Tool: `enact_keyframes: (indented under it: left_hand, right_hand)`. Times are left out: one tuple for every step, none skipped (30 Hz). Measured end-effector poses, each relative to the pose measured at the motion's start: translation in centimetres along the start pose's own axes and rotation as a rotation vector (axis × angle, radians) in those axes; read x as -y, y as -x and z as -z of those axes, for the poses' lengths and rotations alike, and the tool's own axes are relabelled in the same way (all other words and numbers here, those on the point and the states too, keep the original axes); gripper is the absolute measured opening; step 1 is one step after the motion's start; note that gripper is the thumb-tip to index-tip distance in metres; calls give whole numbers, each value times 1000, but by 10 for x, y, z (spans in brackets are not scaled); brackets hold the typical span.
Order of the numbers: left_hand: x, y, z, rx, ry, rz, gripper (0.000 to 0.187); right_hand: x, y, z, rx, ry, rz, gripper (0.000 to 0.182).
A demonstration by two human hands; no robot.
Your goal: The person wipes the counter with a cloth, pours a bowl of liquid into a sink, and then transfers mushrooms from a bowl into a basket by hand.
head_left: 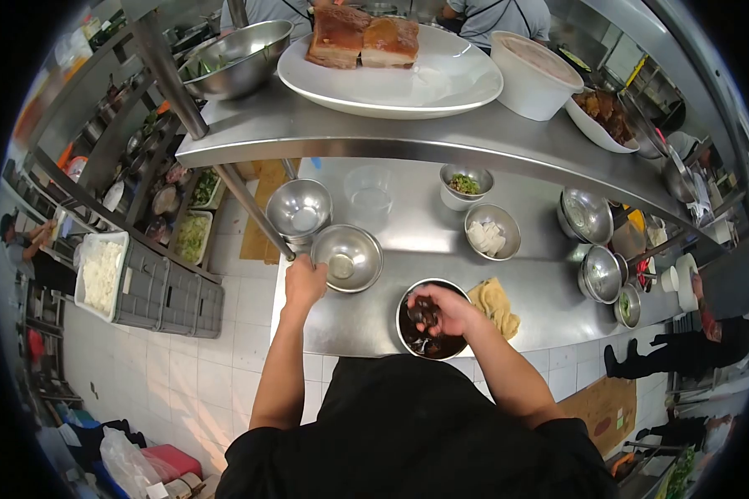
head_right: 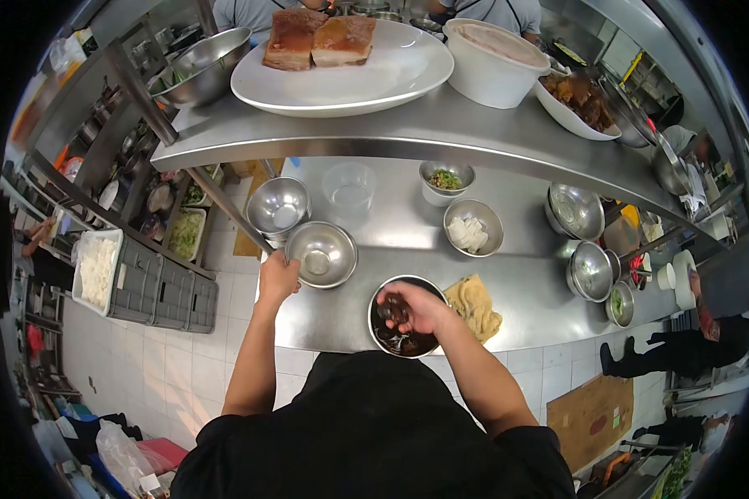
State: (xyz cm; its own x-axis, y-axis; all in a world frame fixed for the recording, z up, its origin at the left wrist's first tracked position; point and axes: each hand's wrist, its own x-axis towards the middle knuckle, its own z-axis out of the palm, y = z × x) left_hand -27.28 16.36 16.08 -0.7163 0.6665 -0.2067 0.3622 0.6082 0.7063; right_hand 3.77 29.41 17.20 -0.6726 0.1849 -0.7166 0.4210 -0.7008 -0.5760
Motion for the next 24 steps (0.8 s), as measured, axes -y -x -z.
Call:
enact_keyframes:
  left_hand:
    - [-6, 7, 5, 55, 125, 26, 25]
    - [-2, 9, 4, 56, 124, 27, 25]
    - [1, 12, 3, 23, 98, -59, 23]
    - [4, 15, 2, -7, 71, -145, 23]
    - [0, 22, 3, -2, 69, -147, 23]
    - [-10, 33, 7, 55, 169, -99, 21]
    - [-17, 41, 10, 113, 269, -50, 20]
    - [-19, 44, 12, 123, 270, -48, 20]
    - [-19, 48, 13, 140, 301, -55, 19]
    - [-15, 50, 12, 159, 332, -59, 19]
    - [-10, 51, 14, 167, 342, -56, 19]
    - [-4, 53, 16, 143, 361, -53, 19]
    - [-1, 57, 20, 141, 380, -46, 20]
    - [4, 61, 23, 139, 397, -39, 21]
    - [9, 64, 25, 146, 399, -34, 21]
    - [15, 68, 26, 159, 398, -31, 21]
    - [19, 71, 26, 173, 395, -30, 21]
    - [22, 74, 25, 182, 395, -28, 21]
    - [24, 76, 24, 190, 394, -21, 21]
    - [26, 78, 23, 197, 392, -14, 21]
    - [28, 79, 22, 201, 391, -12, 21]
    - [29, 80, 22, 211, 396, -10, 21]
    - [29, 81, 23, 222, 401, -8, 20]
    - [29, 81, 22, 226, 401, -10, 20]
  right_hand:
    - [9, -8, -3, -2, -24, 46, 34]
    - [23, -13, -13, -8, -38, 96, 35]
    - [37, -18, -24, -15, -53, 147, 36]
    - [51, -22, -42, -57, -30, 216, 36]
    - [62, -24, -60, -100, -8, 284, 36]
    - [68, -28, -75, -104, -13, 283, 36]
    - [73, -31, -88, -140, 105, 349, 36]
    - [76, -30, -94, -176, 225, 411, 37]
    - [79, -23, -92, -184, 220, 402, 37]
    - [80, -14, -88, -283, 368, 527, 36]
    - [78, -6, -80, -382, 522, 651, 37]
    - [75, 3, -64, -389, 524, 641, 37]
    - [71, 14, -44, -367, 552, 443, 35]
    - [66, 19, -31, -341, 572, 246, 34]
    - [52, 10, -20, -344, 571, 238, 34]
    - [28, -5, -5, -346, 899, 261, 32]
    - [5, -16, 5, -339, 1227, 280, 31]
    - [-14, -22, 3, -341, 1251, 248, 33]
    - [-39, -36, 7, -365, 1335, 289, 35]
    - [-59, -48, 9, -386, 1420, 332, 37]
    - [-65, -45, 2, -387, 1417, 329, 37]
    - [-68, -40, -7, -354, 1443, 242, 39]
    - [-68, -36, -13, -322, 1466, 154, 42]
    - [-67, -35, -15, -325, 1464, 152, 42]
